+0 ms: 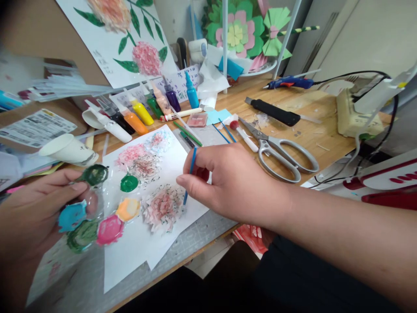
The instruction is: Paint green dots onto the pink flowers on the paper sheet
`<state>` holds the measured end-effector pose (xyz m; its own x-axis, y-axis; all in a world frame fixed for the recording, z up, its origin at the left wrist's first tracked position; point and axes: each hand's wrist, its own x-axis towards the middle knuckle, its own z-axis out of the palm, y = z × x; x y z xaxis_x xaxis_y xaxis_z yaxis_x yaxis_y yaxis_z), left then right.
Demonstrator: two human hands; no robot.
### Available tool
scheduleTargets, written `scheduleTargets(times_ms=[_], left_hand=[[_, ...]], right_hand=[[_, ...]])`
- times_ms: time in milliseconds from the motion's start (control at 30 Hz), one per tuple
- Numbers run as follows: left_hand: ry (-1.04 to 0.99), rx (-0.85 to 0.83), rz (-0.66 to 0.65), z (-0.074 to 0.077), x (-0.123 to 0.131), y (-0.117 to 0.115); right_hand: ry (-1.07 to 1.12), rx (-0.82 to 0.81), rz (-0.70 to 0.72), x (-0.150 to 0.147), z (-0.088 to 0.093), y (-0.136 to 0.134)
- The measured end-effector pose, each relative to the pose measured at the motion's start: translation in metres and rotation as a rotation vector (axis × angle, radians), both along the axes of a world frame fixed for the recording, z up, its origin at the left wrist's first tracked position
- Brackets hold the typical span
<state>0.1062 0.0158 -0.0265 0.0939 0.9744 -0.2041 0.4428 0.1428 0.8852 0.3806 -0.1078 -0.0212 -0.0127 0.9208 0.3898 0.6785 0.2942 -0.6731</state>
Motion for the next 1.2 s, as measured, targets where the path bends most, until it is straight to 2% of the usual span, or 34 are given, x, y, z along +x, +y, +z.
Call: scheduleTargets(times_ms=[167,433,600,900,1200], left_hand=[[-0.037,-0.027,-0.007,-0.0018,-0.0014,0.0009],[0.013,0.019,-0.026,0.0002,-0.001,0.0003],[0.019,0.01,-0.027,0.0036,0.0019,-0.0011],[-0.039,0.019,-0.019,-0.0045,-0.0076,0.0025],[-0.016,-0.004,-0.01,-0.0001,-0.0026,0.0013]], right_hand=[[-0.017,-0.019,-0.026,0.0014,0.0037,0.0005],[-0.085,0.006,-0.049,0.0031,0.0031,0.0038],[-0.054,-0.018,-0.018,0.0019,0.0038,0.0012],[-0.058,0.008,-0.04,0.0036,0.002,0.0031],[-0.044,0.002,-0.034,0.0024,0.0056,-0.0005]])
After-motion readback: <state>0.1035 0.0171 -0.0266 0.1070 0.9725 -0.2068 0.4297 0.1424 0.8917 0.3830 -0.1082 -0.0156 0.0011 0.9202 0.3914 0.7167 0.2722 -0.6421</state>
